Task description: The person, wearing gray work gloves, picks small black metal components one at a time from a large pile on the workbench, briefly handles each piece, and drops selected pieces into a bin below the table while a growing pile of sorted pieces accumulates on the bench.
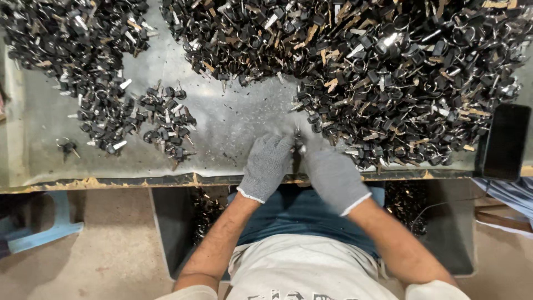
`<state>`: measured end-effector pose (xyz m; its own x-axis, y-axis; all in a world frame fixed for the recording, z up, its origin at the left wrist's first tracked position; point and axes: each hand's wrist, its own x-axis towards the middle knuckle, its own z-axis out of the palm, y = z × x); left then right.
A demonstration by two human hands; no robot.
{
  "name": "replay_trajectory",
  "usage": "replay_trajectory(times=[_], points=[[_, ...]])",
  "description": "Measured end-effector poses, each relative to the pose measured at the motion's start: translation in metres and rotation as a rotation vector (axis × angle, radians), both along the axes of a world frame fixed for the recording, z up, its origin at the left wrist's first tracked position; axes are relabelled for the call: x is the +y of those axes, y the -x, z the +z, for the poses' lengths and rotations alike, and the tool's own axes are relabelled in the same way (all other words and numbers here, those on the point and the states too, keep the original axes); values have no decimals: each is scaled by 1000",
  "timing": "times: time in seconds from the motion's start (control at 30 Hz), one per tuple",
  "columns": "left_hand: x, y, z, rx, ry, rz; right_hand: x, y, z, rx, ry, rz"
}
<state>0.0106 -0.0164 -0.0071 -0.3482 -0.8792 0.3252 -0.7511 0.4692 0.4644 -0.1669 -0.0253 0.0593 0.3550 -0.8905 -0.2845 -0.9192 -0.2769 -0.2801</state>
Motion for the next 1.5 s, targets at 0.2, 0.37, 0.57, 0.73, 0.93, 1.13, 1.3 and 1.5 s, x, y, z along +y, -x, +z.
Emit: replay_trajectory(times=[0.2,0.37,0.57,0.73,0.93,1.13,1.3,1.5], points=[[0,1,7,46,0,23,10,-4,-8,-21,7,-56],[4,-4,5,91,-93,-29,24,-11,-16,99,280,43],[3,-2,0,77,-53,-24,-3,-4,-18,-17,-157,98],[5,-5,8,151,-116,69,-11,6,-10,-294,12,103],[16,-1,17,30,18,126,12,0,-9,-6,42,-17],[11,0,10,92,-22,139,25,3,-21,53,109,30],[19,6,5,70,14,117,11,1,-24,57,36,192],[17,3,9,102,13,131,7,1,-11,155,118,35]])
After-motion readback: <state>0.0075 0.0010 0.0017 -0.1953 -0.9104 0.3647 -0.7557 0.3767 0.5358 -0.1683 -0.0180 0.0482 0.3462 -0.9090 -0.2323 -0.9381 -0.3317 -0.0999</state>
